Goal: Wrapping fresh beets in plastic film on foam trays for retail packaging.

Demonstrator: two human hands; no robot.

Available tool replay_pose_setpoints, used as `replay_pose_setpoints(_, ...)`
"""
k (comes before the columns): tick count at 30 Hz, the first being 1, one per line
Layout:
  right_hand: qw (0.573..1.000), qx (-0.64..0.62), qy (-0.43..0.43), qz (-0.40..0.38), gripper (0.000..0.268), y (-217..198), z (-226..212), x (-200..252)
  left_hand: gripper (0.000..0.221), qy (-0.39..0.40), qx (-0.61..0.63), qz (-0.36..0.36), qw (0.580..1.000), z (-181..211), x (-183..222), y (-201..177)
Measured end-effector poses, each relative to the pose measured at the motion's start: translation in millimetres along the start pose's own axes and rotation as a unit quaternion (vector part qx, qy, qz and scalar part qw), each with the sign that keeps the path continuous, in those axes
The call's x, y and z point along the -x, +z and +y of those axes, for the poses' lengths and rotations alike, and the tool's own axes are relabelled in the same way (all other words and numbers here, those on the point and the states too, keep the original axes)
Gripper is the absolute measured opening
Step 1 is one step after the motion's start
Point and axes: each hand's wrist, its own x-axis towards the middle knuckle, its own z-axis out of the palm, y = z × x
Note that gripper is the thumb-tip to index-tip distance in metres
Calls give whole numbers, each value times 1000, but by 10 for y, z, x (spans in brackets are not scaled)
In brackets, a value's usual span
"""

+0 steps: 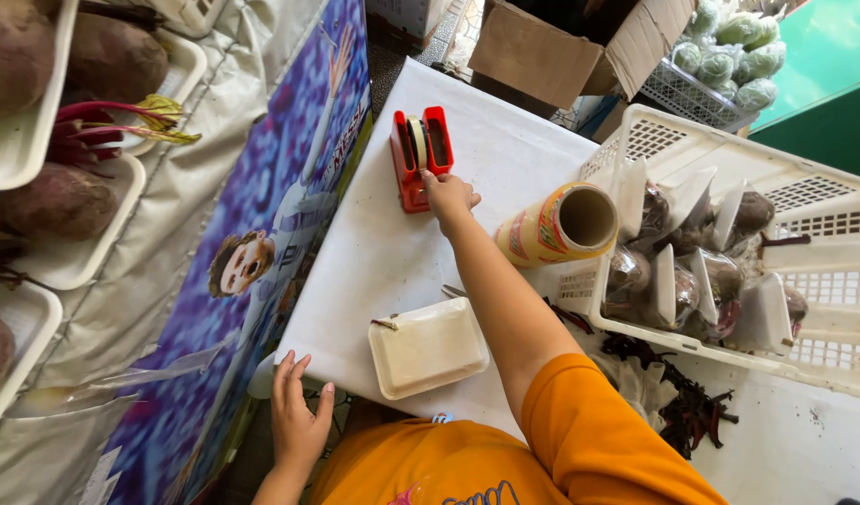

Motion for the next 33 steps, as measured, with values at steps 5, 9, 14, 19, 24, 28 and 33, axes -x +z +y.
replay_pose_setpoints(5, 992, -118, 4, 42, 28, -28, 90, 57, 40, 8, 41, 11, 999, 154, -490, 46)
replay_pose_setpoints(9, 981, -117, -125, 86, 23, 148, 1008, 102, 25, -45, 138, -65, 987, 477, -1286, 528)
replay_pose_setpoints(14, 976, -199, -87, 21, 24, 209, 2039, 625, 45, -217, 333, -191, 897, 1087, -2170, 1358)
replay_pose_setpoints(19, 985, -147, -88, 28, 18, 143, 2090, 646, 35, -310, 365, -163, 862, 1404, -2568, 1872)
replay_pose_setpoints(24, 985, -127, -116, 26, 11, 36, 2009, 780, 9, -290, 407, -52, 865, 1358, -2689, 2043)
replay_pose_setpoints(28, 982, -145, -117, 30, 9, -8, 1982, 764, 15, -278, 389, -38, 877, 1188, -2710, 2259)
replay_pose_setpoints(33, 978, -188, -92, 25, 15, -181, 2308, 1049, 10, -206, 359, -87, 906, 1264, -2342, 2158)
